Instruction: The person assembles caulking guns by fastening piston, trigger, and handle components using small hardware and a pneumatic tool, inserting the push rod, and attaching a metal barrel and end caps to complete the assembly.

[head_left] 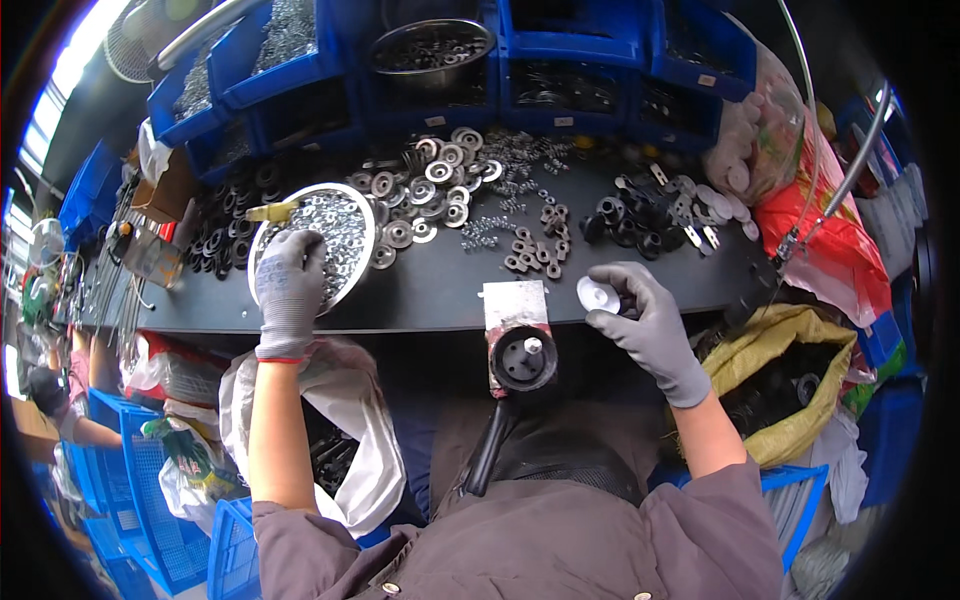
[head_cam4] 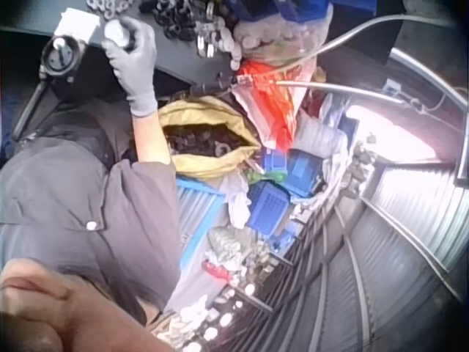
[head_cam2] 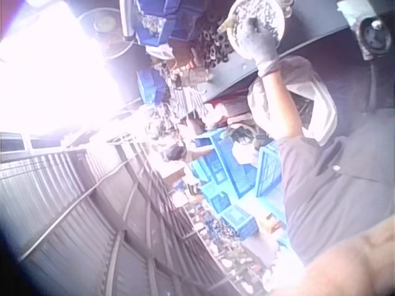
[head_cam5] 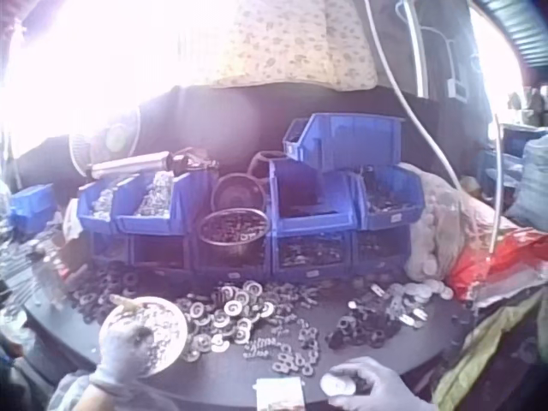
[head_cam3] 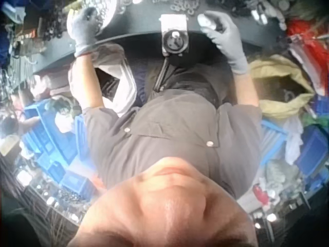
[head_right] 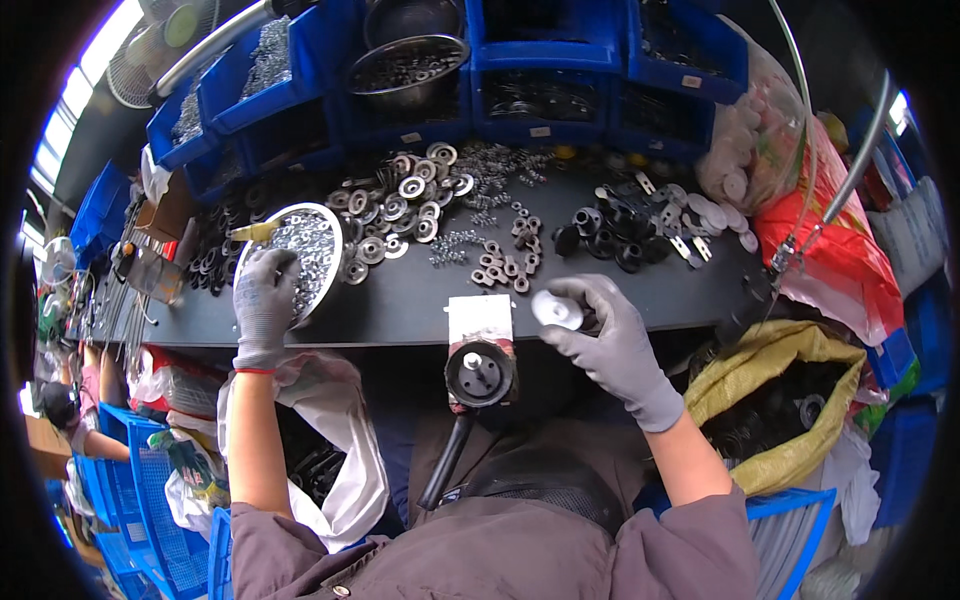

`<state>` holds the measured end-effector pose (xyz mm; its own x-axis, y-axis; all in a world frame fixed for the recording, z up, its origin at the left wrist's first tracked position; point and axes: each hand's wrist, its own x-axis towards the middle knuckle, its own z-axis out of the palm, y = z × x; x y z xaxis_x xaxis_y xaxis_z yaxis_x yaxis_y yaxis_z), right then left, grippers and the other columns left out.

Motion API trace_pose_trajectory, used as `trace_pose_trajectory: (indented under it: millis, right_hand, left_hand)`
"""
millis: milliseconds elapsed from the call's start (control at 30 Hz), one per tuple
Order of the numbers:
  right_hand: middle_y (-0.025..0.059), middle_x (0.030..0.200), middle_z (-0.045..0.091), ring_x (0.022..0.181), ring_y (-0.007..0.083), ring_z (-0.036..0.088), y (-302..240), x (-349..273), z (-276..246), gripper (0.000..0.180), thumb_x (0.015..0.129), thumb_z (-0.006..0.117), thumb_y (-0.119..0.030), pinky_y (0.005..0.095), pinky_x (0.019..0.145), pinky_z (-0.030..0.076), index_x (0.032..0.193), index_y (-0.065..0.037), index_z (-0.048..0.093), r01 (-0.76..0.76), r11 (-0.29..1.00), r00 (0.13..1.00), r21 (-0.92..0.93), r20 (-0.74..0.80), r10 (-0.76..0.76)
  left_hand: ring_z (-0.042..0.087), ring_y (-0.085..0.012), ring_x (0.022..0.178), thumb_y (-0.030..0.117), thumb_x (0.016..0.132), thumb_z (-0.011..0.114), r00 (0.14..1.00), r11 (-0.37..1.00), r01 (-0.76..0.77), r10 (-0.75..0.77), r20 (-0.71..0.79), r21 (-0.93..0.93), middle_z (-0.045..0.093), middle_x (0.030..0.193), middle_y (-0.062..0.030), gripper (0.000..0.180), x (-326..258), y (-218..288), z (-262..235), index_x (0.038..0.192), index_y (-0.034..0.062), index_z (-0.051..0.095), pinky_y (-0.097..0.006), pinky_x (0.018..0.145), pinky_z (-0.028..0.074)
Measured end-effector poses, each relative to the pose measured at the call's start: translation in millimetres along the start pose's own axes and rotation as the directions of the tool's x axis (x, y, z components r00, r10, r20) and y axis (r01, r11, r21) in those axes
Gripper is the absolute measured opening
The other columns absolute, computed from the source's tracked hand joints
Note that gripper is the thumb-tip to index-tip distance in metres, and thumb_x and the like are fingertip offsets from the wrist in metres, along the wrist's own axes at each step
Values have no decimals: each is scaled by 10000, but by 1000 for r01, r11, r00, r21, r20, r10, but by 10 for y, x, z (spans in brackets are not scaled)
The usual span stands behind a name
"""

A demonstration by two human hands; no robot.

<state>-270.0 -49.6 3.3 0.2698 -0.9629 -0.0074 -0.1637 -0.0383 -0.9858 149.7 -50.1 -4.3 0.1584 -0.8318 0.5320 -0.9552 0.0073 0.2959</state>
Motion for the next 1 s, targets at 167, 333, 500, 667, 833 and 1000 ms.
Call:
trace_pose_trajectory:
  millis: [167, 333, 500, 667, 833, 1000]
  right_hand:
    - [95, 1183, 611, 1140, 209, 595, -495, -116, 211, 597, 714, 868, -172, 325, 1000, 455, 1242, -19, 635, 343, 938, 915, -53, 245, -321]
    - [148, 1179, 622, 1104, 318, 613, -552, -84, 360, 640, 669, 878, -240, 400, 975, 470, 1237, -47, 655, 518, 808, 835, -281, 371, -406]
    - [144, 1168, 631, 1099, 332, 615, -569, -112, 401, 621, 657, 876, -263, 426, 963, 469, 1196, -50, 653, 536, 757, 840, -374, 326, -434]
    - [166, 1175, 650, 1072, 350, 637, -546, -72, 427, 660, 640, 878, -260, 432, 933, 501, 1201, -29, 620, 502, 803, 858, -321, 300, -417]
    - [169, 1150, 656, 1035, 354, 651, -524, -57, 396, 633, 654, 871, -273, 433, 905, 518, 1183, -28, 625, 529, 791, 843, -308, 300, -447]
    - [166, 1129, 651, 1047, 361, 637, -454, -28, 359, 607, 674, 858, -276, 435, 922, 507, 1175, -15, 636, 558, 778, 822, -289, 318, -472]
  left_hand:
    - [660, -306, 873, 173, 900, 671, 994, 995, -78, 82, -71, 54, 687, 909, -110, 112, -23, 49, -11, 951, 84, 717, -399, 782, 506]
    - [658, -324, 900, 82, 917, 637, 971, 985, -160, 168, -171, 57, 684, 966, -153, 196, -85, 130, -39, 1091, 57, 725, -408, 829, 513]
    - [655, -229, 877, 23, 931, 618, 994, 830, 10, 51, 93, -557, 676, 926, -121, 164, -179, 839, -378, 1063, 10, 715, -328, 813, 512]
    - [656, -171, 848, 3, 819, 741, 898, 655, -15, 341, 277, -756, 683, 908, -74, 181, -250, 1627, -628, 998, 30, 741, -285, 758, 519]
    - [650, -236, 744, 99, 691, 847, 823, 716, -404, 556, 115, -569, 674, 822, -38, 227, -327, 1803, -468, 895, 116, 751, -357, 659, 514]
    - [644, -228, 796, 205, 727, 791, 702, 682, -622, 703, 111, -385, 644, 890, 13, 218, -296, 1791, -483, 931, 176, 721, -385, 683, 508]
